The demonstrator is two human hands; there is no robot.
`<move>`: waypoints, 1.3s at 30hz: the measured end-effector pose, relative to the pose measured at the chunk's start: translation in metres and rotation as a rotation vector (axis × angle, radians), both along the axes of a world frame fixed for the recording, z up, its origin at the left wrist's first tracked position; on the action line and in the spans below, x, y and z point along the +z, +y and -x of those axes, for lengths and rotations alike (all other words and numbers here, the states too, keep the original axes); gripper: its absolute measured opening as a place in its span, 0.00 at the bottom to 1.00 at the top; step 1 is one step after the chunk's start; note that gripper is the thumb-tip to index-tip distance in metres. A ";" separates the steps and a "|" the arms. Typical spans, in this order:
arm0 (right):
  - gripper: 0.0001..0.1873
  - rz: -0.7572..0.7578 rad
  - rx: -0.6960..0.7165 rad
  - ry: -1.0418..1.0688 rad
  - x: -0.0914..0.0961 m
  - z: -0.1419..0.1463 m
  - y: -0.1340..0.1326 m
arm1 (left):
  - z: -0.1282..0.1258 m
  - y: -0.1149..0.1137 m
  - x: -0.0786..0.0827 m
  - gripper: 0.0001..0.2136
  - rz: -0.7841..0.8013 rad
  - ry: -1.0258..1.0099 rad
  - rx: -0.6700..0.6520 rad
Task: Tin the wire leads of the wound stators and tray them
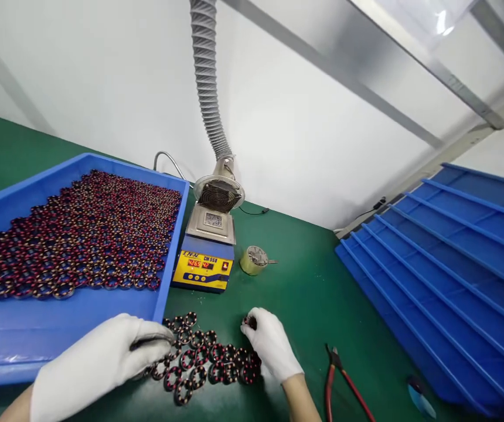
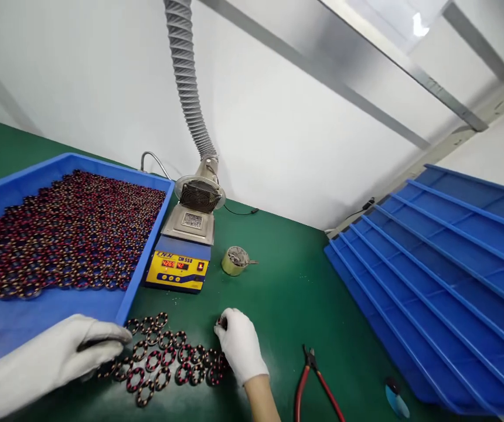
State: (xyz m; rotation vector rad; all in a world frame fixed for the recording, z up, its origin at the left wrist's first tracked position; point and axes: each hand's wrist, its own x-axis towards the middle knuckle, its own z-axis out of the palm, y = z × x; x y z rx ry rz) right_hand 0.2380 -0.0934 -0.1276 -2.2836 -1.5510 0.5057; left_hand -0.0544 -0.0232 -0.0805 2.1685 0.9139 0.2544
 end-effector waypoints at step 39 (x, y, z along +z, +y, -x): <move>0.08 -0.937 0.279 1.309 0.105 0.083 0.047 | -0.074 0.005 0.078 0.04 -1.196 -0.501 0.225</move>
